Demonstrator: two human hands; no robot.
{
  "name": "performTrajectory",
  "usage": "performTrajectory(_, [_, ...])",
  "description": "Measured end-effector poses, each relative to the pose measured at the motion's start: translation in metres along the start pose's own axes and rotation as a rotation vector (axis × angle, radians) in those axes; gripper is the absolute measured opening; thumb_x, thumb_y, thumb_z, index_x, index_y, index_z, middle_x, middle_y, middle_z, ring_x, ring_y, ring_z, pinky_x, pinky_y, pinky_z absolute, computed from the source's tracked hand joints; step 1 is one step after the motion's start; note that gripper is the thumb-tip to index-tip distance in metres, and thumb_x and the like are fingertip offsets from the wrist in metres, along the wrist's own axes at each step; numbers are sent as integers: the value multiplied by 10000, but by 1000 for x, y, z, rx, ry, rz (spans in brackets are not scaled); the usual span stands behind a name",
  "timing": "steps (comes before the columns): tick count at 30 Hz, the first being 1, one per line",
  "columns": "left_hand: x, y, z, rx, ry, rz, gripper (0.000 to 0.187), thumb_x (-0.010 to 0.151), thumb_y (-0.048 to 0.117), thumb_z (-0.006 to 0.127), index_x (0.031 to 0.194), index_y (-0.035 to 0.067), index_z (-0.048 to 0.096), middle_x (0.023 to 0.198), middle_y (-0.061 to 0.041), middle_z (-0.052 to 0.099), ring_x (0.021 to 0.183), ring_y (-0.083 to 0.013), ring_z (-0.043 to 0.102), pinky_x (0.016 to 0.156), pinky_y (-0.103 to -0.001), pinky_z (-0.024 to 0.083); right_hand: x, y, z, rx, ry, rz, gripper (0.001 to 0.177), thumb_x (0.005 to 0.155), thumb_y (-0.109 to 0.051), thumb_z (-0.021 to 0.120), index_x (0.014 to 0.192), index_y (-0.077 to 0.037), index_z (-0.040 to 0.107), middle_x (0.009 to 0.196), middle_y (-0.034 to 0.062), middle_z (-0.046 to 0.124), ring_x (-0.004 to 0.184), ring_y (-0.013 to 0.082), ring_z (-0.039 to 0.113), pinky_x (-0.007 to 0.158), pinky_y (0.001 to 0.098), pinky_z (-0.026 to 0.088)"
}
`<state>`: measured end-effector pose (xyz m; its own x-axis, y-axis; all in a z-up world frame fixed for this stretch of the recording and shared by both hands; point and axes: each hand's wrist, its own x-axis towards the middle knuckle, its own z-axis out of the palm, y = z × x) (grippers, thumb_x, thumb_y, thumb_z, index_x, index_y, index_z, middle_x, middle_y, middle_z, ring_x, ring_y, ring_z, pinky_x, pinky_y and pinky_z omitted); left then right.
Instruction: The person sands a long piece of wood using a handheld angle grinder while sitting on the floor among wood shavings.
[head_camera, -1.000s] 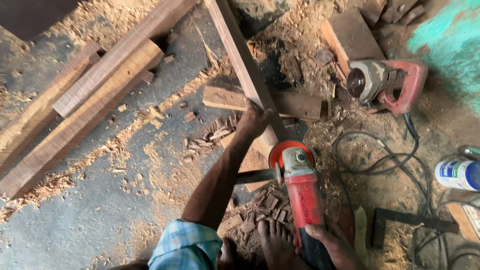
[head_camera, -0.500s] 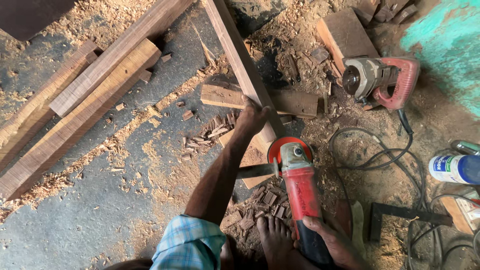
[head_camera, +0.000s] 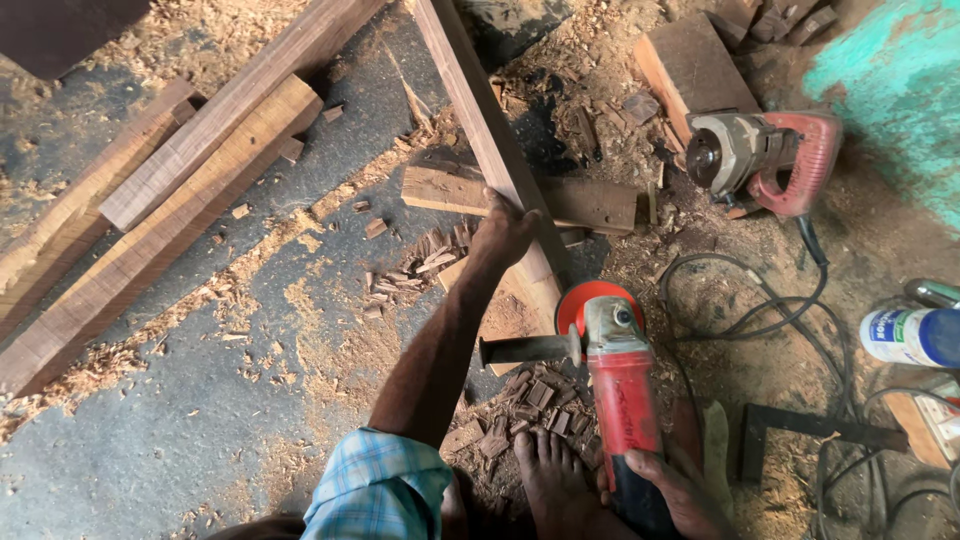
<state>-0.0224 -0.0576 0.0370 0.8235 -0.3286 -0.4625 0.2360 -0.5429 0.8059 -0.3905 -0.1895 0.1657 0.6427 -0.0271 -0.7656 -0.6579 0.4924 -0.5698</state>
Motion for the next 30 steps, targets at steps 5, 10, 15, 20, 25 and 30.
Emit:
performTrajectory(5, [-5, 7, -6, -1, -35, -41, 1142, 900, 447, 612, 1548, -137, -125, 1226, -309, 680, 1133, -403, 701, 1000, -424, 564, 14, 1, -5, -145, 30, -38, 545, 848, -334, 721, 1239, 36, 634, 956, 157, 703, 835, 253, 693, 770, 425, 564])
performTrajectory(10, [-4, 15, -9, -71, -42, -12, 1122, 924, 409, 603, 1525, -169, -148, 1239, -307, 678, 1144, -397, 700, 1037, -408, 550, 15, 31, -25, -217, 152, -131, 654, 812, -288, 724, 1391, -21, 574, 1090, 149, 714, 974, 236, 676, 899, 406, 527])
performTrajectory(15, [-3, 13, -6, -21, -33, -24, 1119, 934, 419, 605, 1527, -162, -145, 1224, -302, 683, 1129, -398, 703, 1028, -421, 552, -16, 39, -49, -211, 44, -154, 690, 804, -224, 693, 1445, -29, 527, 1044, 219, 723, 916, 315, 715, 834, 460, 574])
performTrajectory(20, [-1, 9, -3, -59, -53, -29, 1108, 905, 405, 586, 1529, -159, -135, 1196, -276, 707, 1103, -392, 730, 996, -413, 573, -23, 26, -48, -277, -6, -116, 679, 867, -194, 703, 1478, -76, 431, 1072, 207, 701, 957, 294, 699, 882, 446, 559])
performTrajectory(25, [18, -13, 11, 12, 28, 95, 948, 962, 455, 646, 1493, -164, 162, 1192, -305, 728, 1159, -409, 706, 1029, -441, 545, 11, 34, -39, -493, 111, -314, 603, 847, -214, 724, 1392, -16, 559, 1189, 123, 688, 1108, 201, 629, 991, 363, 457])
performTrajectory(30, [21, -9, 7, -35, 12, 17, 992, 911, 439, 653, 1484, -154, 103, 1170, -310, 704, 1119, -407, 708, 991, -435, 554, 4, 43, -44, -265, 156, -60, 622, 803, -187, 747, 1404, -109, 606, 1101, 191, 722, 965, 270, 698, 905, 410, 545])
